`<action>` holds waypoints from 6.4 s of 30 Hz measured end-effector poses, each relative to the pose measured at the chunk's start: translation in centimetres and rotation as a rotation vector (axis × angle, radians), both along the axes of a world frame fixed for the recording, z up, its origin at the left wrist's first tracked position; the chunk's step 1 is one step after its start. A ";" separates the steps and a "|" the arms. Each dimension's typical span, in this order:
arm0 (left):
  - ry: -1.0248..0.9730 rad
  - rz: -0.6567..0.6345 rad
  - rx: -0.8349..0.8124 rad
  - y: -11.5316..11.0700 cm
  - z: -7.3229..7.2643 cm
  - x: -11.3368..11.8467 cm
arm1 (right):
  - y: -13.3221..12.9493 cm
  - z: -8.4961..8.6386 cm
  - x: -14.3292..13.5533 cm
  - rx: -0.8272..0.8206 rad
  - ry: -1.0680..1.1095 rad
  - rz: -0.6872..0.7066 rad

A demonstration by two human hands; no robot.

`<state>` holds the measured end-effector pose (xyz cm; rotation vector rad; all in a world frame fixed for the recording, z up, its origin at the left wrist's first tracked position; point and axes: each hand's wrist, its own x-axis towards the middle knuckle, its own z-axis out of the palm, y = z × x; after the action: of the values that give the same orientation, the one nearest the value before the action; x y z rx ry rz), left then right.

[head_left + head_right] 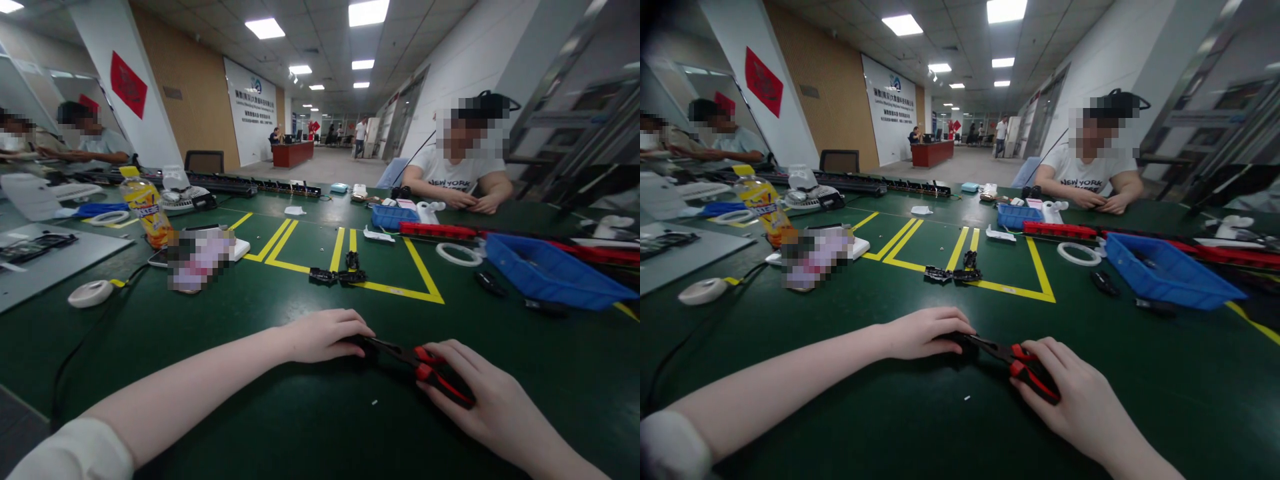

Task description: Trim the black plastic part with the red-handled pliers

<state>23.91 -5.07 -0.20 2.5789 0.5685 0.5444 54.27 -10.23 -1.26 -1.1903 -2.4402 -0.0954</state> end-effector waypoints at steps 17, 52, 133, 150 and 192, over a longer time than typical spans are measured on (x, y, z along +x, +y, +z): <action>-0.021 -0.017 -0.108 -0.3 0.1 0.2 | -0.4 0.3 0.3 -0.005 -0.014 -0.020; 0.201 0.163 0.129 -0.4 0.5 -0.5 | 0.2 0.8 0.1 0.322 -0.062 -0.065; -0.013 0.359 -0.160 -3.4 0.5 2.0 | -0.4 0.4 -0.3 0.256 -0.110 -0.041; 0.067 0.344 -0.106 -4.9 -0.7 3.1 | -0.7 0.3 -0.9 0.296 -0.127 -0.038; 0.246 0.259 0.121 -2.8 0.6 3.9 | -2.9 3.3 1.6 0.208 -0.103 -0.242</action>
<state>27.82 -7.83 0.38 2.7240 0.9911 0.3536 55.85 -13.09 2.09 -1.4076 -2.2928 -0.4801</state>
